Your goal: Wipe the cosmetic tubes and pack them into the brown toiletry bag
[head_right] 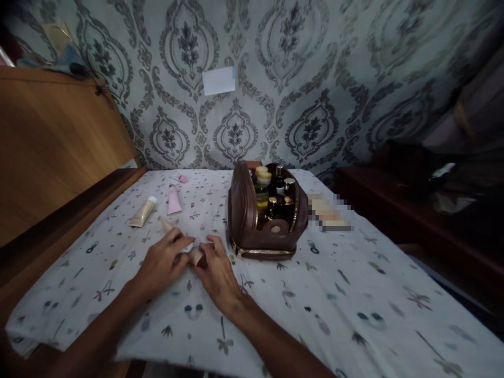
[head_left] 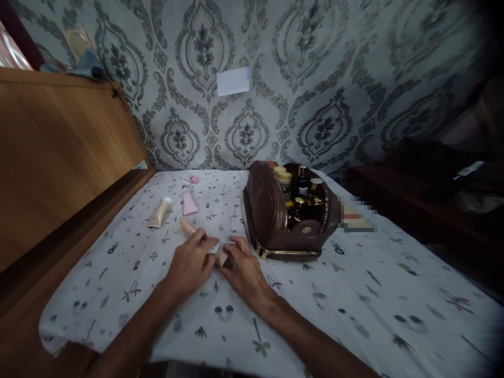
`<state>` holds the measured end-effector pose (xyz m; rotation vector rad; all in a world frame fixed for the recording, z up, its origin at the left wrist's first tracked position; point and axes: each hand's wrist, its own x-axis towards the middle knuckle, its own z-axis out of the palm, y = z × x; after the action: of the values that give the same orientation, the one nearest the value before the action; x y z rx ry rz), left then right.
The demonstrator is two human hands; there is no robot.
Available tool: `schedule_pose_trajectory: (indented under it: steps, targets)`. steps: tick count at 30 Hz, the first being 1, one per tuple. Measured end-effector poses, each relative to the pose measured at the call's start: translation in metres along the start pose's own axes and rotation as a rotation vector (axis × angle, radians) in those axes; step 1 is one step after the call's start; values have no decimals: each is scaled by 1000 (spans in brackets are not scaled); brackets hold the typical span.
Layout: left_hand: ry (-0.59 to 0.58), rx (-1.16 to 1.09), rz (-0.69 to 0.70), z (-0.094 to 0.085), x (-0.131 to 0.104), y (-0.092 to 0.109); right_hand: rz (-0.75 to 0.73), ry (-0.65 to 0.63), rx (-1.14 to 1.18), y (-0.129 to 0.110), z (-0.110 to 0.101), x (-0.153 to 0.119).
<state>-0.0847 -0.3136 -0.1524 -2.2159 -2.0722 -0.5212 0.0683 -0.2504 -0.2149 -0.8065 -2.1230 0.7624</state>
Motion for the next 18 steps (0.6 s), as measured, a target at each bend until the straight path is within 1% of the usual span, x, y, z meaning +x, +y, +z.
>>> schedule_pose_trajectory:
  steps: [3,5,7,11,14,16,18]
  targets:
    - [-17,50,56,4,-10,5,15,-15,19,-2,-2,1]
    - [-13,81,37,3,-12,-1,-3,-22,13,-6,-3,1]
    - [1,110,-30,-1,-11,-13,-32,-55,-1,-9,-4,0]
    - [23,190,-224,-15,-5,-40,-81,-119,-9,-12,-4,-1]
    - [-14,248,-353,-26,-2,-51,-130,-132,7,-13,-4,-2]
    - [-62,262,-387,-31,-3,-54,-159,-148,31,-14,-4,-2]
    - [-107,254,-377,-33,-5,-55,-181,-168,66,-15,-4,-2]
